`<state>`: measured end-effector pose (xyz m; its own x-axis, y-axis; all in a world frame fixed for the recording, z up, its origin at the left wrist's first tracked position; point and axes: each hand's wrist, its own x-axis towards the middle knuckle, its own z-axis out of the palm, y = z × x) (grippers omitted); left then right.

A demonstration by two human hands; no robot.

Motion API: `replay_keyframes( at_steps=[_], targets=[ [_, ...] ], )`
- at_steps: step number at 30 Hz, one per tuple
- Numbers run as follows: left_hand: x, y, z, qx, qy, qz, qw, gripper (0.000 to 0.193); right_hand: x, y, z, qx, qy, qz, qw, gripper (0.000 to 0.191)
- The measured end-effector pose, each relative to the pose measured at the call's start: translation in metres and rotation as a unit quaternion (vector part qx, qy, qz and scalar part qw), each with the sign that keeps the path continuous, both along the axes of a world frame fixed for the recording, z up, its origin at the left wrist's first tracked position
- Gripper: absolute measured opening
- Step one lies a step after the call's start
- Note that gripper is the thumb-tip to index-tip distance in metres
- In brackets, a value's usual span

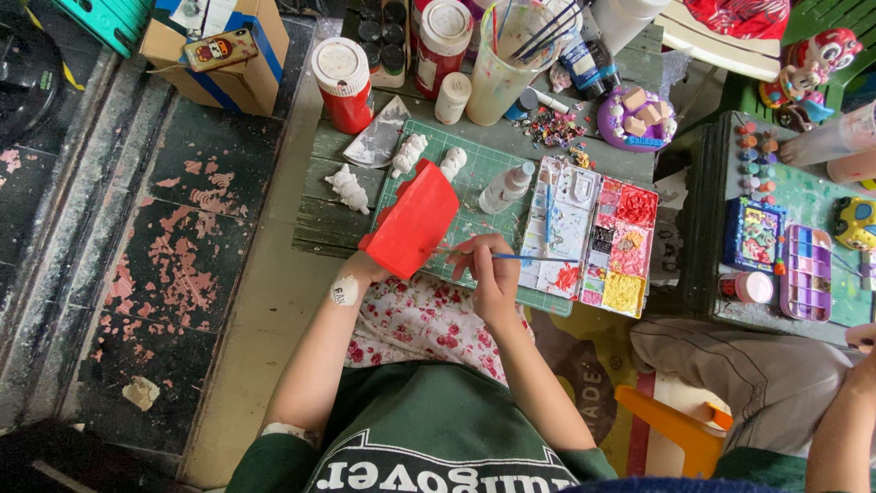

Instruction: The person paints a small white ceramic figurine with red paint using a brush. They repeatedly dip the brush into a red paint palette and apply paint to the figurine's surface, rotating it to cover different sides. The figurine is held in one hand while the other hand applies paint.

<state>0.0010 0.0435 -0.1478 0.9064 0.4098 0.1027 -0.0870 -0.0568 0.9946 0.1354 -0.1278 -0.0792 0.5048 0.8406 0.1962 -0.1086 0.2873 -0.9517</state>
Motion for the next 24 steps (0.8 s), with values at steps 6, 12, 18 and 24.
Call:
replay_keyframes(
  at_steps=[6, 12, 18, 24],
  targets=[
    [0.004, -0.002, 0.01, -0.052, 0.092, 0.009, 0.994, 0.034, 0.001, -0.001, 0.002, -0.032, -0.09, 0.022, 0.995, 0.022],
    [0.005, -0.001, 0.017, -0.09, -0.031, -0.012, 0.995, 0.042, -0.007, -0.008, 0.013, -0.041, -0.143, 0.003, 0.989, 0.018],
    [0.008, 0.0, 0.012, -0.111, -0.025, 0.022, 0.993, 0.046, 0.012, -0.002, 0.023, -0.047, -0.153, -0.141, 0.977, 0.016],
    [0.008, -0.003, 0.008, -0.227, -0.069, -0.005, 0.971, 0.049, 0.008, 0.001, 0.023, -0.046, -0.22, -0.159, 0.961, 0.01]
  ],
)
